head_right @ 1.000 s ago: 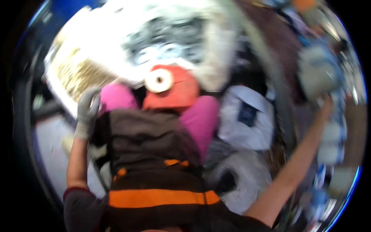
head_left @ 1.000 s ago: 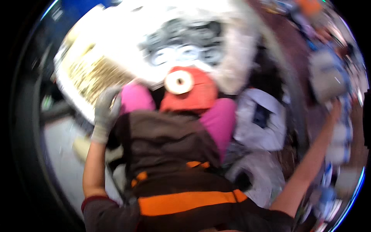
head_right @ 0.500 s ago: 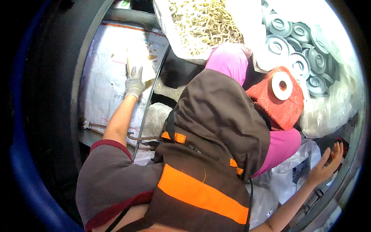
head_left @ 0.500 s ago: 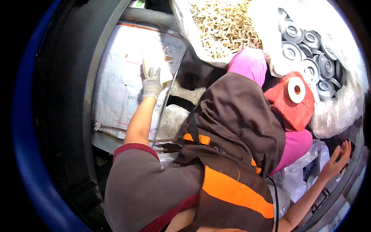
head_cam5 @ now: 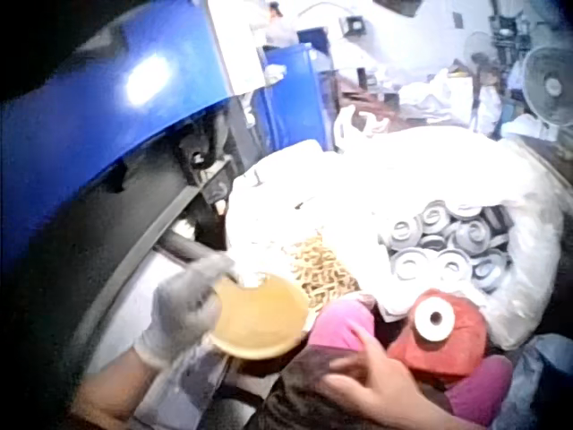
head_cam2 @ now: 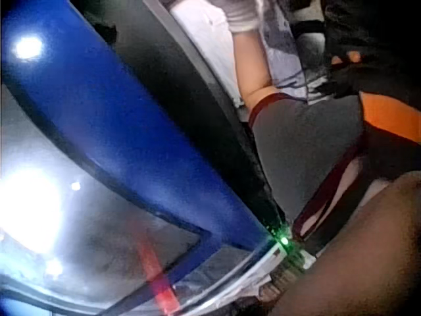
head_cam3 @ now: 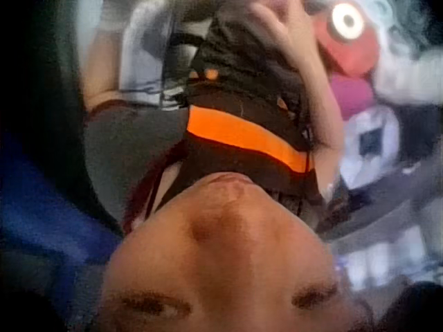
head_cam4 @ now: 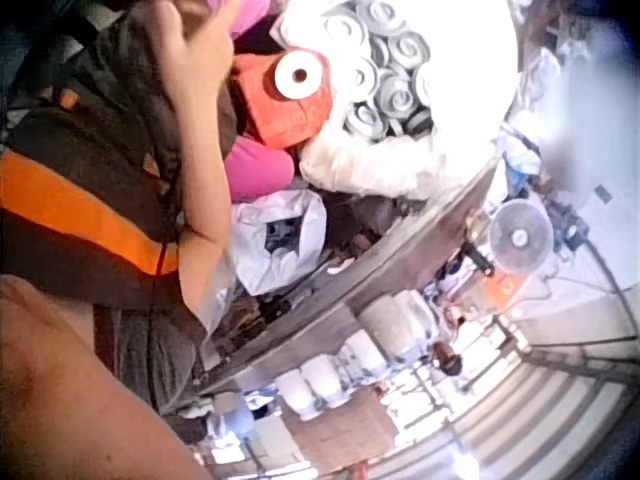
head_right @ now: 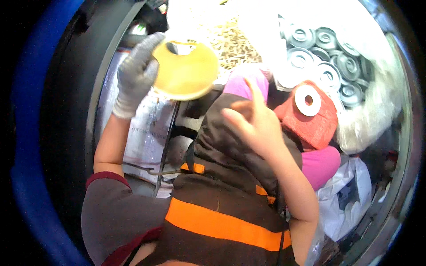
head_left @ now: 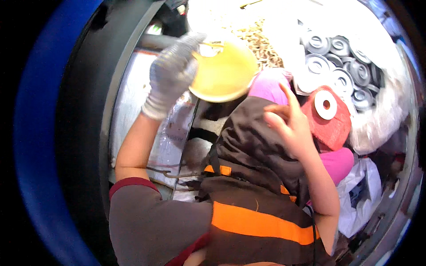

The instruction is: The person sits on the floor and repeatedly assembles white plastic pitchers. They pick up a pitcher body, insert a filter, and screw on a grey lid. The person handles the pitchers one at a time, placing the finished units on a nearby table.

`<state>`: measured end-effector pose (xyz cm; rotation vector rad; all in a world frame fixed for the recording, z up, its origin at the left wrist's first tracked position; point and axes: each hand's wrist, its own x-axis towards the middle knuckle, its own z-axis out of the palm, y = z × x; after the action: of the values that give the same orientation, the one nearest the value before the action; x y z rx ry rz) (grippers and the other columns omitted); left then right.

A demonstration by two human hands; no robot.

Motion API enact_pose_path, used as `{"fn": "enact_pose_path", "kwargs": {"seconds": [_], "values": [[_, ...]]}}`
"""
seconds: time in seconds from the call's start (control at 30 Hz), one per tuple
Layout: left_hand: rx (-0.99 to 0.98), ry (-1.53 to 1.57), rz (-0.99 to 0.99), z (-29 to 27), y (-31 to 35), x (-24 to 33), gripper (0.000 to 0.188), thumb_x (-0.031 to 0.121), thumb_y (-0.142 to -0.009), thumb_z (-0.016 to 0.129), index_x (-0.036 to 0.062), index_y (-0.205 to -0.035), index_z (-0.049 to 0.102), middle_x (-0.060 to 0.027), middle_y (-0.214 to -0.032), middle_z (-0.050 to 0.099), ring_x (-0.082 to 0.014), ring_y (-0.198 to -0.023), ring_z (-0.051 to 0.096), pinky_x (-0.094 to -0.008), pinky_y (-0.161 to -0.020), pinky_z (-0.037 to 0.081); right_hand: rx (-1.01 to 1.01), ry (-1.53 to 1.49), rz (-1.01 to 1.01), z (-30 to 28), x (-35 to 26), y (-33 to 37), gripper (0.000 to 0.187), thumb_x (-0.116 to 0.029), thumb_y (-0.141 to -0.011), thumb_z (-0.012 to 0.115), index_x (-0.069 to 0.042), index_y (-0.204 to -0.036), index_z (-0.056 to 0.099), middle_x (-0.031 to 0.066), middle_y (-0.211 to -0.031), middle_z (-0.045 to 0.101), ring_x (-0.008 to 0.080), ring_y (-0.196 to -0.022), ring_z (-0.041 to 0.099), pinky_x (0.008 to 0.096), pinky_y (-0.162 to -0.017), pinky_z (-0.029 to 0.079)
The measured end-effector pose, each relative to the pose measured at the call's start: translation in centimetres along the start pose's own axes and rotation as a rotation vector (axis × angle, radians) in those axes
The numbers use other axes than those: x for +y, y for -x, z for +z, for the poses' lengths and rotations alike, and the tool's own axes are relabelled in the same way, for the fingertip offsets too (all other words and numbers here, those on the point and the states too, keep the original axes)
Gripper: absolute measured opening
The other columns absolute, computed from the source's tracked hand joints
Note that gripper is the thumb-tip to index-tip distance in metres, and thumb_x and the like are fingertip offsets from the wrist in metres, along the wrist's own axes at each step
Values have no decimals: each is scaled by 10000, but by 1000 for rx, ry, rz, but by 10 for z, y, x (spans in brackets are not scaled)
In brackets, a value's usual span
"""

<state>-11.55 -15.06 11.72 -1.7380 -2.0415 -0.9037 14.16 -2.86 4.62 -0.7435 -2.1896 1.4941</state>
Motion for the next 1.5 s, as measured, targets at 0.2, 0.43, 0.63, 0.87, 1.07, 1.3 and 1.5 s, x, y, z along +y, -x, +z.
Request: {"fn": "enact_pose_path", "kwargs": {"seconds": [0.2, 0.43, 0.63, 0.87, 1.07, 1.3, 1.5], "values": [[106, 885, -99, 34, -6, 53, 388, 120, -860, 556, -25, -1216, 506, -137, -1196, 550, -213, -1100, 519, -319, -947, 407, 325, -389, -115, -18, 27, 21, 322, -124, -917, 493, 43, -1192, 491, 86, -1029, 593, 132, -951, 548, 293, -799, 447], [-498, 1428, -614, 87, 2, 70, 413, 363, -879, 592, -6, -1064, 575, -26, -924, 612, -113, -848, 581, -261, -792, 481, 19, -176, 34, -14, 84, 117, 412, -76, -865, 511, 18, -1263, 465, 185, -1278, 515, 280, -1207, 478, 379, -1008, 366], [-1089, 1019, -20, 109, 10, 135, 254, 196, -779, 651, -19, -909, 619, -53, -801, 617, -106, -769, 555, -271, -714, 457, 160, 6, -37, -71, 50, 99, 465, -126, -844, 486, -13, -1293, 456, 159, -1284, 499, 300, -1222, 450, 382, -1032, 325], [-120, 884, -476, 134, 29, 100, 303, 232, -943, 469, 50, -725, 575, -36, -634, 536, -135, -593, 516, -299, -597, 445, 350, 8, -333, -52, 61, 125, 221, -213, -858, 462, -34, -836, 591, 124, -843, 580, 288, -800, 546, 388, -773, 394], [-108, -245, -136, 103, -80, -11, 556, 544, -823, 547, 77, -1124, 567, -206, -1124, 544, -314, -1028, 563, -385, -894, 429, 295, 88, -199, -50, 45, 112, 176, -192, -858, 504, -43, -802, 578, 122, -832, 575, 280, -802, 543, 372, -763, 395], [-931, 791, 158, 134, -39, 150, 287, 283, -872, 556, 83, -1068, 619, -149, -926, 617, -278, -918, 597, -351, -832, 461, 452, 122, -20, -58, 52, 119, 246, -267, -880, 535, -46, -960, 608, 108, -896, 605, 264, -876, 563, 350, -815, 404], [-1158, 1758, -790, 147, 16, 175, 492, 378, -895, 458, -16, -1176, 541, -155, -1203, 557, -259, -1113, 531, -354, -998, 382, 577, -186, 553, -158, 88, 249, 294, -306, -922, 518, -35, -954, 625, 23, -903, 638, 106, -855, 584, 255, -782, 448]]}}
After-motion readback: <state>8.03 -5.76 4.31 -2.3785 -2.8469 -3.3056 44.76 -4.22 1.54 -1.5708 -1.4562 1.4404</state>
